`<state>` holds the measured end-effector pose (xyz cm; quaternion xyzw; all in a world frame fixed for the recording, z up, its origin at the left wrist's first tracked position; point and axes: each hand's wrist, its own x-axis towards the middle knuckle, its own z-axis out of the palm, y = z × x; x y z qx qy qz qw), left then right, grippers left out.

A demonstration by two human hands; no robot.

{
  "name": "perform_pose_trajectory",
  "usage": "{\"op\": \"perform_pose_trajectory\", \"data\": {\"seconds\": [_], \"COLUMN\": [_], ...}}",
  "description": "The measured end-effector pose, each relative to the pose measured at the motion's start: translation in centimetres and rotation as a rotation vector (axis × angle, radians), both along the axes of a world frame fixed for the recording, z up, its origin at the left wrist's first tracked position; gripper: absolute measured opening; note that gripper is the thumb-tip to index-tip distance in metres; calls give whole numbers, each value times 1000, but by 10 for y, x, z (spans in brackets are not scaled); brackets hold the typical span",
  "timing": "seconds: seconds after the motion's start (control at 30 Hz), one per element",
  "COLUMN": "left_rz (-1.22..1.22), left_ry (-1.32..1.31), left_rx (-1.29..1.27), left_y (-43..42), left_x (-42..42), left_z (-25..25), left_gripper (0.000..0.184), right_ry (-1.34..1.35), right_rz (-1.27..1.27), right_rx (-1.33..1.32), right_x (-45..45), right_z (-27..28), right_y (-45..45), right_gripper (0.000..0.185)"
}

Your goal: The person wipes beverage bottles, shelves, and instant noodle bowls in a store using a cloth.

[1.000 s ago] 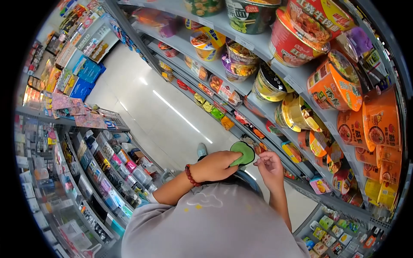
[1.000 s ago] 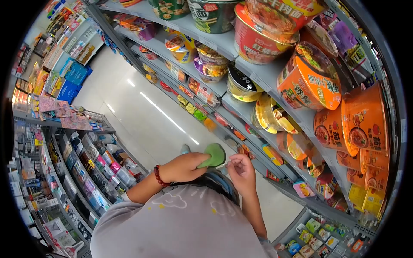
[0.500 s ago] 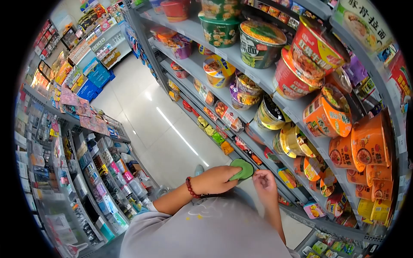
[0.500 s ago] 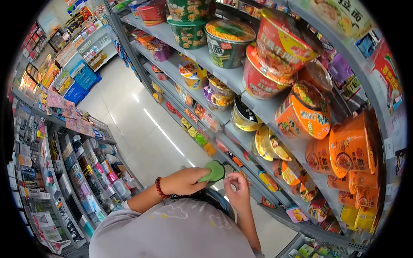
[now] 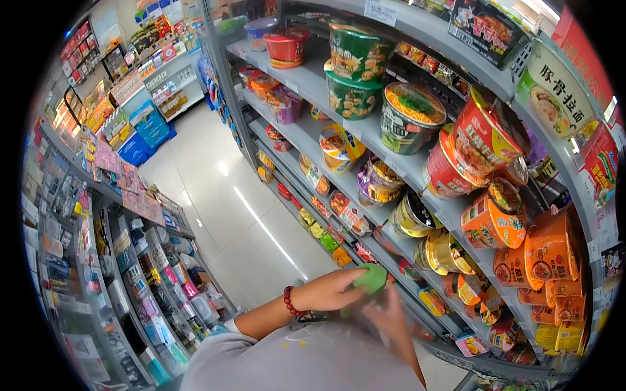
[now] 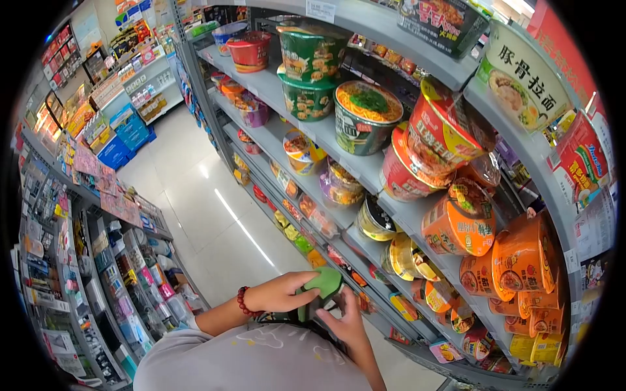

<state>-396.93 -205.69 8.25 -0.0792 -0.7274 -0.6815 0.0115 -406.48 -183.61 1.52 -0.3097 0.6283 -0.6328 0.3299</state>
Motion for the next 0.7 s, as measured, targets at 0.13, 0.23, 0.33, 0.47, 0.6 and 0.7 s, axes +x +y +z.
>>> {"op": "perform_pose_trajectory", "data": {"seconds": [0.13,0.23,0.33,0.47,0.6,0.7], "left_rz": [115,156,115,51,27,45], "left_ry": [-236,-90,-217,-204,-248,-188], "left_rx": [93,-39,-11,-57,-58,-58], "left_y": [-33,-59,-79,-97,-102,-98], "left_x": [14,19,26,25,21,19], "left_z": [3,-32,-44,-59,-47,-21], "left_gripper": [37,36,34,32,19,21], "right_ry": [-103,-162,-65,-84,-82,-78], "right_rz": [-192,-448,-502,-459,-426,-360], "right_rx": [-102,-85,-138,-198,-198,-193], "right_x": [-2,1,9,22,27,21], "right_z": [-24,-16,-12,4,4,-1], "right_y": [-5,-24,-41,-57,-61,-58], "right_gripper": [46,19,14,18,18,17]}}
